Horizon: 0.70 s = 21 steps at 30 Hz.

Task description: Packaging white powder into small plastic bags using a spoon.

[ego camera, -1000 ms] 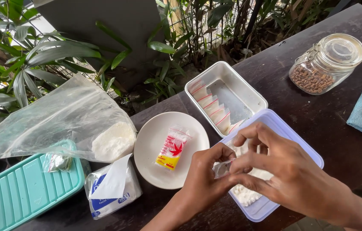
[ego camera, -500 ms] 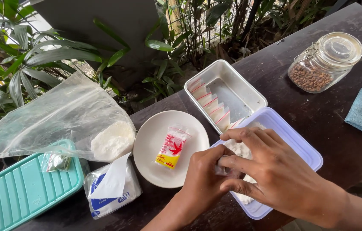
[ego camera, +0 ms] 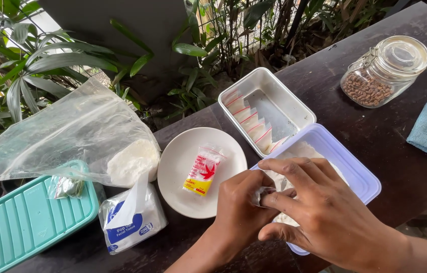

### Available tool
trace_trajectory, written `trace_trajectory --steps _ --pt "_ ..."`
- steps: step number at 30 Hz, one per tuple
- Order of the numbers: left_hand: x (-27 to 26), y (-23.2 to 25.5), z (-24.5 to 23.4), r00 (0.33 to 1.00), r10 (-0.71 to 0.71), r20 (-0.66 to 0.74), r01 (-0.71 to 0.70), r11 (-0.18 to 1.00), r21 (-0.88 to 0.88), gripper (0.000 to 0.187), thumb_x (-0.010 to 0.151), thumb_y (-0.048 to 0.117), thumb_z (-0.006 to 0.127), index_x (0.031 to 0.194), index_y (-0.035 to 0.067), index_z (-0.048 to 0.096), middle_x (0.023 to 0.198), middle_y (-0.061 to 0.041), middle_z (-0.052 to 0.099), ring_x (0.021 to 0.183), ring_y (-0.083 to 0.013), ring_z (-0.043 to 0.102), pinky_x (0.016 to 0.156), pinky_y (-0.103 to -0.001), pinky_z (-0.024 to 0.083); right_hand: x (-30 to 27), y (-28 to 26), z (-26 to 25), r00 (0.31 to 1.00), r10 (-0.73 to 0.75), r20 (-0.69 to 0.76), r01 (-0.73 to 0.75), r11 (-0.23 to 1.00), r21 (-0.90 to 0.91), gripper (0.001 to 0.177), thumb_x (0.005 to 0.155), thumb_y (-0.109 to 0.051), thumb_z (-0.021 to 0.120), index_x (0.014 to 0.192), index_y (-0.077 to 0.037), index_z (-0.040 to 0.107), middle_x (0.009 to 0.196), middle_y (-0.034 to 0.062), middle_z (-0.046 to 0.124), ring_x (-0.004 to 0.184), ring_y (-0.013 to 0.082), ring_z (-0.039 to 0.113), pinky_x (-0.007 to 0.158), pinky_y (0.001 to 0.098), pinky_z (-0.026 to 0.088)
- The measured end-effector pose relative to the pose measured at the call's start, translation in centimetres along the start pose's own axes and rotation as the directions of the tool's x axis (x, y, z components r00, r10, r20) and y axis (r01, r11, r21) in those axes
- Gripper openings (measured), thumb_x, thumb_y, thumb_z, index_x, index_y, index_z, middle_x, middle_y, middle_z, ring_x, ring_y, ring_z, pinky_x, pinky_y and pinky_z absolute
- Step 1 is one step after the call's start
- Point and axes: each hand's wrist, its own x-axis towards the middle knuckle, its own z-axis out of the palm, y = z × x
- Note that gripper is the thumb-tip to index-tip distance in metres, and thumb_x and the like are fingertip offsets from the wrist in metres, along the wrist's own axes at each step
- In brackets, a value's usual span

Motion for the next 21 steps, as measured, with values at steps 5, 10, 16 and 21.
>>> trace_trajectory --steps 5,10,16,21 --pt "-0.4 -0.6 0.1 0.997 0.073 0.020 -0.074 0.996 0.059 0.024 0.068 0.000 0.073 0.078 0.009 0.054 0.067 -0.004 0.054 0.055 -0.0191 0.044 0.049 -0.032 0.034 0.4 -0.2 0.3 1.000 -0.001 0.005 0.001 0.999 0.035 0.053 0.098 -0.061 0.047 0.099 -0.012 0.070 0.144 0.0202 0.052 0.120 0.0369 0.058 0.097 0.0495 0.041" --pt "-0.2 0.1 -0.4 0.998 0.056 -0.037 -0.050 0.990 0.131 0.024 0.076 0.010 0.080 0.075 0.010 0.055 0.064 -0.004 0.057 0.048 -0.0178 0.044 0.044 -0.032 0.034 -0.1 0.5 0.8 0.997 -0.021 0.069 0.012 0.991 0.130 0.051 0.096 -0.061 0.054 0.101 -0.014 0.071 0.145 0.0219 0.049 0.120 0.0409 0.056 0.096 0.0526 0.042" --pt "0.1 0.3 -1.4 0.998 -0.055 -0.009 0.056 0.988 0.145 0.029 0.072 0.017 0.080 0.071 0.014 0.051 0.059 0.002 0.053 0.050 -0.0131 0.041 0.046 -0.031 0.032 0.2 2.2 0.0 0.998 -0.022 0.058 0.009 0.975 0.222 0.060 0.098 -0.061 0.041 0.121 -0.015 0.072 0.142 0.0214 0.052 0.125 0.0370 0.054 0.102 0.0541 0.040" --pt "0.8 0.9 -1.7 0.988 -0.137 -0.066 0.138 0.990 0.016 0.036 0.080 0.027 0.086 0.068 0.012 0.056 0.055 0.003 0.056 0.045 -0.0067 0.047 0.041 -0.025 0.036 -0.1 4.4 0.2 0.952 0.304 -0.014 -0.280 0.894 0.350 0.025 0.096 -0.025 0.064 0.113 -0.008 0.071 0.101 0.0022 0.070 0.080 0.0140 0.066 0.080 0.0296 0.054"
